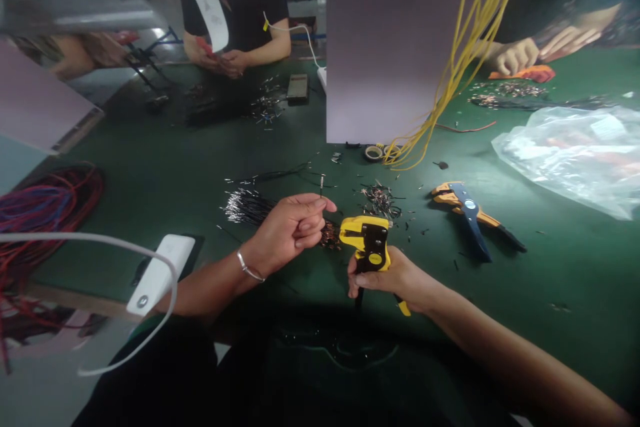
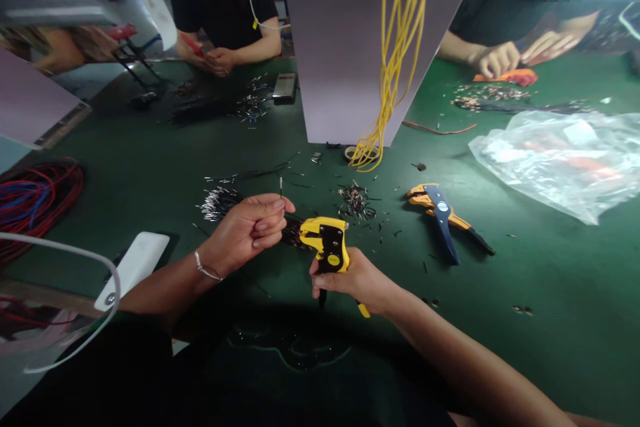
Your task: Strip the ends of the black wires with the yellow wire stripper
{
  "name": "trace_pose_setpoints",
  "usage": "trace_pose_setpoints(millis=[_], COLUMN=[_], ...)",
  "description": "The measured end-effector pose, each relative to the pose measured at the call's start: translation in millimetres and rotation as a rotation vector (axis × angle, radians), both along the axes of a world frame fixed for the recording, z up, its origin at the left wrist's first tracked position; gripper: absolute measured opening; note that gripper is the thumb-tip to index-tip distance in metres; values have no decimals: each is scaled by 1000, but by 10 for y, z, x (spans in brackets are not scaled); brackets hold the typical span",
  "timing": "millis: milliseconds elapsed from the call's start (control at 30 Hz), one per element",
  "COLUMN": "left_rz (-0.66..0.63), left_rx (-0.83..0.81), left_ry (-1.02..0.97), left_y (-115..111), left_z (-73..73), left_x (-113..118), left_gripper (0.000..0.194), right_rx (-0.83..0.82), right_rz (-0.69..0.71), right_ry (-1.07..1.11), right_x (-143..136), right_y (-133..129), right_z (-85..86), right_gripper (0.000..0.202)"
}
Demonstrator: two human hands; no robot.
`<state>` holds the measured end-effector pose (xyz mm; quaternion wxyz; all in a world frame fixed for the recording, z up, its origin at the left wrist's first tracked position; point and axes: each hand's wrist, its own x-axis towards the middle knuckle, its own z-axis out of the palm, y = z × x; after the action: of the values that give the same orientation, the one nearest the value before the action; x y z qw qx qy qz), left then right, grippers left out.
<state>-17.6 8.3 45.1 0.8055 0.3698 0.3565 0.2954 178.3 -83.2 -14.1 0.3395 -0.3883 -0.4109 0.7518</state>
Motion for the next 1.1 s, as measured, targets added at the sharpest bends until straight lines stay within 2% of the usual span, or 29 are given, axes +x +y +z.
trace_pose_setpoints(millis=[200, 767, 1100], left_rz=[-30, -44, -43], left_rx=[-19, -29, -53], left_ry=[-4, 4, 14], left_y=[-15, -9, -23], left_z=[-13, -52, -35], left_x=[23, 12, 27], left_gripper=[12, 12, 12], right_rx=[-3, 33, 12], right_rz=[6, -5, -67], right_ry=[-7, -198, -300], right_x=[-21, -28, -52], right_y=[-11, -16, -26], right_z=[13, 56, 24], right_gripper=[24, 26, 20])
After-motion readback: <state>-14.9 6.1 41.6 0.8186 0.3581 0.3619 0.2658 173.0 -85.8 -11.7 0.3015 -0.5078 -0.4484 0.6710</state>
